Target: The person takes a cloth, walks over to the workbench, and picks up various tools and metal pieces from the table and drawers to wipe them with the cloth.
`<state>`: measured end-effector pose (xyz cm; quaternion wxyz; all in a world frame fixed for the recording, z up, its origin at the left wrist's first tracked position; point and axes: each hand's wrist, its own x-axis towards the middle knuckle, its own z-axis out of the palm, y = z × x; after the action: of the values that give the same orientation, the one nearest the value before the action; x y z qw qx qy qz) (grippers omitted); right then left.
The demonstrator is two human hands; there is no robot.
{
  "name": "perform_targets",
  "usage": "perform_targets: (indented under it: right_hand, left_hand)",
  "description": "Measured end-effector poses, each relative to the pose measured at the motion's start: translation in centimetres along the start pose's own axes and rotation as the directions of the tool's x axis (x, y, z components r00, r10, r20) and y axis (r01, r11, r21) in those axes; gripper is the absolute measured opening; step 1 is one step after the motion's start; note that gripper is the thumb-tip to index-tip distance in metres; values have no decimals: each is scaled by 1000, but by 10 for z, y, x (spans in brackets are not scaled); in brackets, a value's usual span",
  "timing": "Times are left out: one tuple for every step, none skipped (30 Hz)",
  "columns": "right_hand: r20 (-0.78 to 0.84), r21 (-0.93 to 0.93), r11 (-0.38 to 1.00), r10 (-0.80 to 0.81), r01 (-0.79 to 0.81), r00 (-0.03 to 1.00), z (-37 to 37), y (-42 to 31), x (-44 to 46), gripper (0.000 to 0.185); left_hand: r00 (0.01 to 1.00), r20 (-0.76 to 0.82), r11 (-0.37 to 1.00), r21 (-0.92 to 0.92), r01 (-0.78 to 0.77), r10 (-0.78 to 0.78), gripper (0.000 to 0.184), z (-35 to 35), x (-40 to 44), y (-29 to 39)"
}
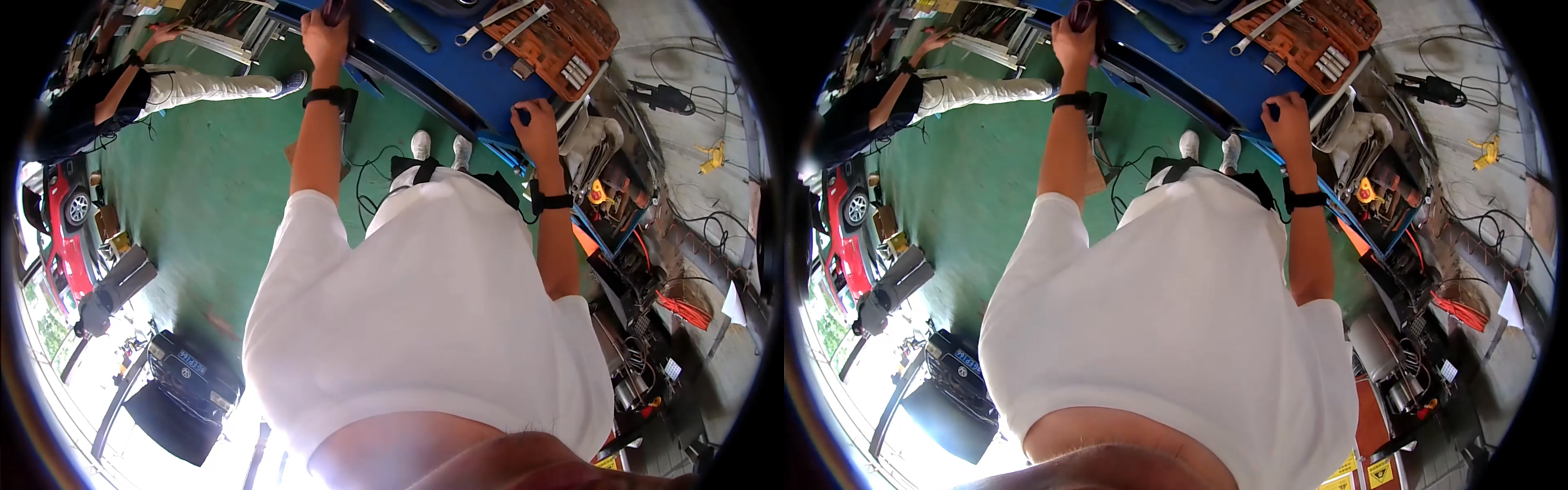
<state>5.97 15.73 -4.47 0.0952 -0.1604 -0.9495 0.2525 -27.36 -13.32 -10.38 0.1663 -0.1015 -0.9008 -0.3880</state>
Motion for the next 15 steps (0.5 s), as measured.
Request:
perform_targets:
  right_hand:
    - [-9,31,999,17,-17,1000,1,1,0,16]
    - [-13,31,999,14,-14,1000,2,2,1,16]
    - [0,46,998,38,-38,999,1,3,1,16]
    - [13,60,996,66,-66,998,2,4,0,16]
    - [9,62,995,75,-75,997,2,5,0,16]
    - [14,57,995,76,-76,997,3,9,1,16]
    - [21,53,996,77,-78,997,5,10,1,16]
    - [17,58,994,89,-90,996,6,11,0,16]
    - [28,44,994,95,-96,995,7,11,1,17]
    - [39,29,995,99,-101,994,6,10,1,18]
    - [31,34,993,108,-109,994,6,9,1,18]
    - [43,40,992,115,-117,992,5,8,1,17]
    - [56,45,991,125,-127,991,3,6,1,17]
    - [49,47,989,138,-140,989,0,4,-1,17]
    - [64,76,992,93,-97,994,-6,-1,-2,17]
  left_hand:
    - [1000,-10,999,41,-29,29,54,7,3,-2]
    - [999,-14,999,40,-32,32,54,12,1,-1]
    - [1000,-26,995,97,13,-10,56,15,-3,4]
    - [998,-35,987,153,55,-51,57,18,-6,8]
    - [996,-23,985,144,93,-91,60,20,-9,12]
    - [996,-13,986,144,85,-84,60,18,-12,20]
    - [989,36,981,136,135,-141,61,13,-17,30]
    - [977,86,974,131,184,-196,61,9,-21,38]
    - [978,94,976,133,171,-184,61,9,-29,42]
    - [976,123,979,119,163,-177,61,11,-39,42]
    - [973,152,982,105,156,-171,60,13,-48,43]
    - [975,157,984,104,144,-159,60,10,-54,48]
    - [974,135,983,51,179,-184,59,8,-60,54]
    - [970,120,977,-2,214,-213,59,8,-66,56]
    - [969,125,977,9,214,-213,60,13,-62,47]
